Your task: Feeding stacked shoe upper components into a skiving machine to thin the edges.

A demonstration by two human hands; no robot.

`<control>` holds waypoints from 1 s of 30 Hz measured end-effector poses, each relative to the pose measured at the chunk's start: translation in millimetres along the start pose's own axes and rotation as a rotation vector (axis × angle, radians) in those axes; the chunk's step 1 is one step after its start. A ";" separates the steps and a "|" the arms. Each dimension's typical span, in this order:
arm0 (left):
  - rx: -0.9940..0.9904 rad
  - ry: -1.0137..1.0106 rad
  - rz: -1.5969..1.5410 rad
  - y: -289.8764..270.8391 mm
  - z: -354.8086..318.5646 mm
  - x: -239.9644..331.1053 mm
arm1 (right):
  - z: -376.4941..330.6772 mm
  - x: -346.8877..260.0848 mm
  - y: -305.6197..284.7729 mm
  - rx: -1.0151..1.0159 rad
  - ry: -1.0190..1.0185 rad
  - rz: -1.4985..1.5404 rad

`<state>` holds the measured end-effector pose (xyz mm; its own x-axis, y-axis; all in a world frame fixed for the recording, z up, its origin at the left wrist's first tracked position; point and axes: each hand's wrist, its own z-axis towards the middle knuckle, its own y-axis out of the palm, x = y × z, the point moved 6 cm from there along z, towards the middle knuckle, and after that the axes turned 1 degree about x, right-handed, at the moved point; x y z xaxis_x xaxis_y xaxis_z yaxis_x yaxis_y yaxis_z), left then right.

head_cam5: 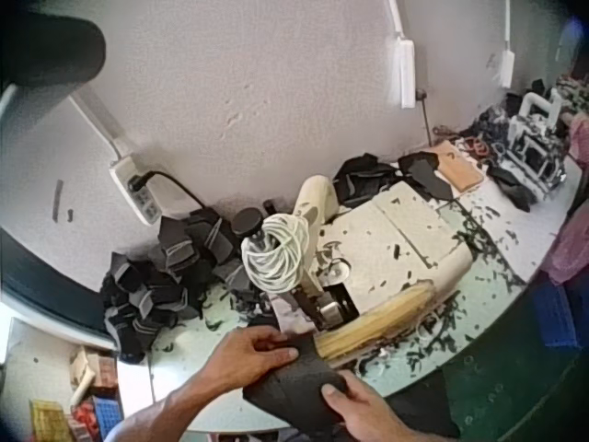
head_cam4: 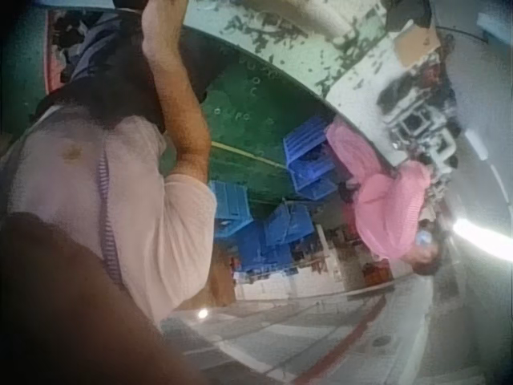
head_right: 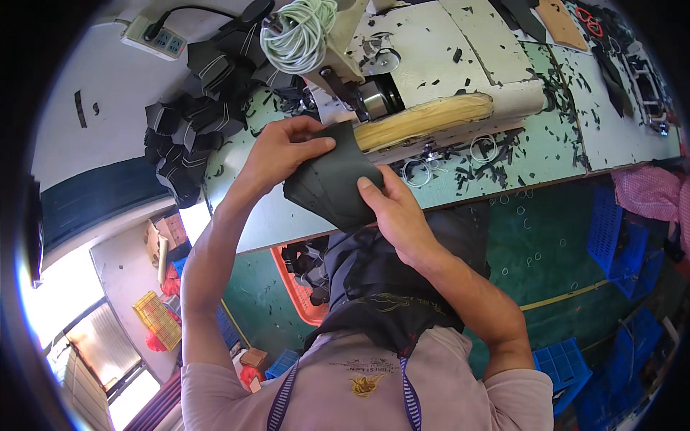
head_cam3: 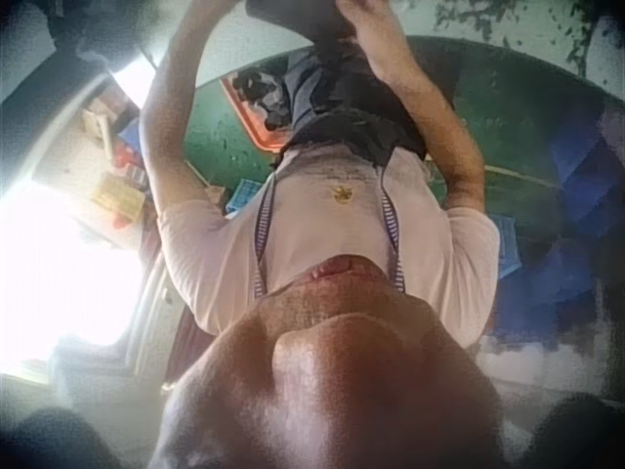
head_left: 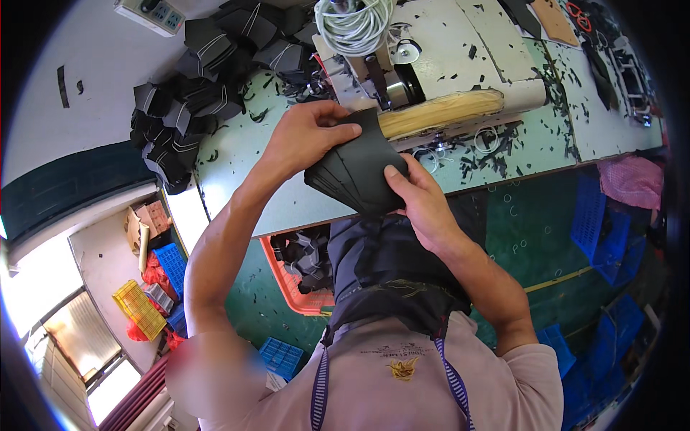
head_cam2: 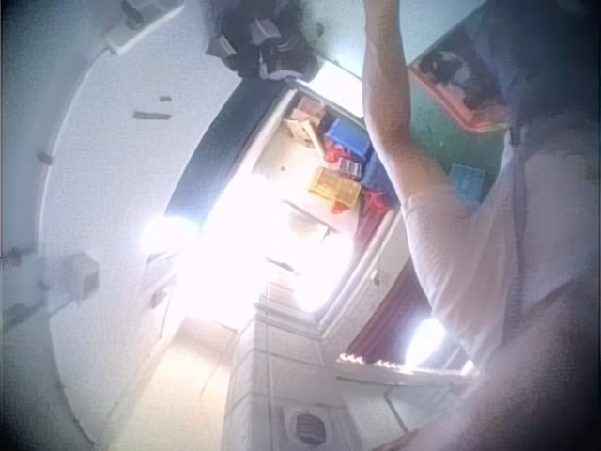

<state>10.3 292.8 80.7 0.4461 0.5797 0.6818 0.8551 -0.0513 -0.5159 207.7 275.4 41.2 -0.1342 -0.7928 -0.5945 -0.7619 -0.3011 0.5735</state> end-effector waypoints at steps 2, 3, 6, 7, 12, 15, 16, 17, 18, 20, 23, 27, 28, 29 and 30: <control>0.005 0.002 0.049 2.3 8.1 0.5 | 2.9 -4.0 -3.0 0.037 -0.019 0.020; 0.014 0.005 0.094 2.5 11.0 1.0 | 3.6 -6.5 -4.8 0.054 -0.007 -0.006; 0.020 -0.060 0.213 3.9 18.3 -0.5 | 8.5 -5.0 -10.6 0.072 0.003 0.000; 0.015 -0.058 0.215 3.4 20.2 -0.7 | 10.8 -4.2 -11.2 0.063 0.004 0.027; 0.073 -0.042 0.158 0.7 21.5 14.3 | 14.0 -7.9 -14.1 0.069 -0.062 0.123; 0.004 -0.019 -0.056 6.8 26.8 -1.6 | 14.2 -9.4 -20.2 0.172 -0.081 0.145; -0.033 -0.055 -0.172 5.5 21.0 0.9 | 13.4 -11.9 -19.8 0.163 -0.133 0.186; -0.038 -0.052 -0.166 6.0 22.3 4.9 | 12.4 -14.1 -20.1 0.153 -0.186 0.227; -0.035 -0.078 -0.073 6.2 24.3 6.2 | 11.6 -12.3 -21.9 0.157 -0.191 0.232; -0.017 -0.111 0.015 1.0 25.4 13.4 | 15.1 -7.5 -18.9 0.158 -0.185 0.195; 0.009 -0.095 0.205 2.2 29.3 21.5 | 13.4 -11.4 -20.1 0.139 -0.192 0.256; -0.123 0.016 -0.320 3.0 24.9 8.2 | 14.5 -6.4 -23.5 0.166 -0.283 0.274; -0.081 -0.033 -0.204 0.9 23.1 7.3 | 13.9 -5.6 -23.3 0.165 -0.283 0.277; -0.038 -0.082 -0.087 -1.5 21.9 5.5 | 13.3 -4.8 -22.6 0.163 -0.283 0.280; -0.013 -0.035 -0.027 0.1 30.1 -2.8 | 12.7 -4.1 -21.2 0.158 -0.281 0.280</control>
<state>1.2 315.7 63.2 0.4138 0.6092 0.6765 0.8701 -0.0461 -0.4907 216.4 291.8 24.4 -0.5006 -0.6505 -0.5712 -0.7562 0.0075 0.6543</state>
